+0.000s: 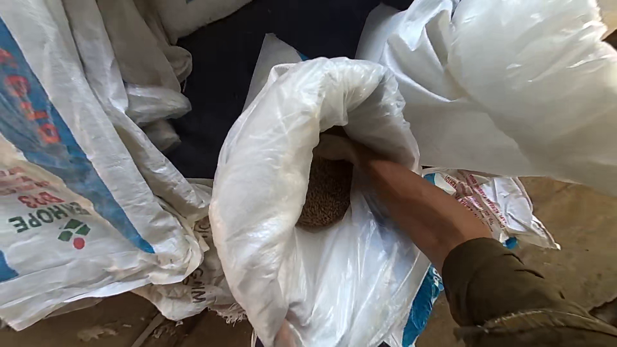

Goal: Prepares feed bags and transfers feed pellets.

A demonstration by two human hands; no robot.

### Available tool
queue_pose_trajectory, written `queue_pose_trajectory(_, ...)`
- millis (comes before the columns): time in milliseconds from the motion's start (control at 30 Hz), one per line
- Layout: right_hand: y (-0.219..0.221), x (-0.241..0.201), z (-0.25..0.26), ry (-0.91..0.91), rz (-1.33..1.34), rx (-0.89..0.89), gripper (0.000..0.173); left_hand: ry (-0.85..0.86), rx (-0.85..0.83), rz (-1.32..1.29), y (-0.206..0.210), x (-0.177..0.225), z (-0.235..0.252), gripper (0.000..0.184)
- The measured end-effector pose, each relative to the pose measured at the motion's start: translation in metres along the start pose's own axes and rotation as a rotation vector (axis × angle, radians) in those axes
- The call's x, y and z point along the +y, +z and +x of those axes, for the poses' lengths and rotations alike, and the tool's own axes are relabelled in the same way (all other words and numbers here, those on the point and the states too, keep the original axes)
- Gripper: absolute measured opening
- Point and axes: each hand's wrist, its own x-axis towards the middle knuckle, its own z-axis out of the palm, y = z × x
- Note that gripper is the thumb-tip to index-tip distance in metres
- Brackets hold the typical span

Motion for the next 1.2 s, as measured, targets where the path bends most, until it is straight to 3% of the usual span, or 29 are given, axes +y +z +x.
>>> queue_pose_trajectory(100, -0.016, 0.0, -0.015, -0.152, 0.036, 0.169, 0.053, 0.011, 0.037, 0.006, 0.009, 0.007, 0.005, 0.034)
queue_pose_trajectory(233, -0.023, 0.007, -0.04, -0.266, 0.046, 0.386, 0.046, -0.042, -0.066, -0.099, 0.0, -0.003, 0.002, 0.042)
queue_pose_trajectory(333, -0.034, -0.004, -0.061, -0.233, 0.144, 0.329, 0.048, -0.089, -0.021, -0.06, -0.001, -0.01, 0.001, 0.047)
queue_pose_trajectory(433, -0.043, -0.011, -0.084, -0.073, 0.182, 0.301, 0.059, -0.111, 0.232, 0.077, 0.033, -0.004, 0.007, 0.066)
queue_pose_trajectory(500, -0.045, -0.013, -0.1, -0.015, 0.277, 0.294, 0.062, -0.108, 0.302, 0.102, 0.047, -0.003, 0.011, 0.076)
queue_pose_trajectory(567, -0.047, -0.016, -0.118, 0.031, 0.353, 0.275, 0.068, -0.106, 0.285, 0.109, 0.05, -0.005, 0.011, 0.078)
queue_pose_trajectory(700, -0.049, -0.009, -0.15, -0.081, 0.429, 0.256, 0.067, -0.083, 0.246, 0.198, 0.048, -0.009, 0.012, 0.088)
queue_pose_trajectory(800, -0.05, -0.002, -0.197, -0.111, 0.492, 0.259, 0.066, -0.038, 0.182, 0.251, 0.043, -0.011, 0.014, 0.086)
queue_pose_trajectory(900, -0.043, 0.024, -0.255, -0.185, 0.521, 0.292, 0.06, -0.015, 0.149, 0.35, 0.036, -0.01, 0.016, 0.072)
queue_pose_trajectory(1000, -0.031, 0.067, -0.328, -0.148, 0.543, 0.356, 0.056, -0.04, 0.147, 0.378, 0.033, -0.008, 0.019, 0.073)
queue_pose_trajectory(1200, 0.033, 0.199, -0.465, 0.229, 0.494, 0.52, 0.055, -0.001, 0.059, 0.363, 0.032, -0.009, 0.022, 0.073)
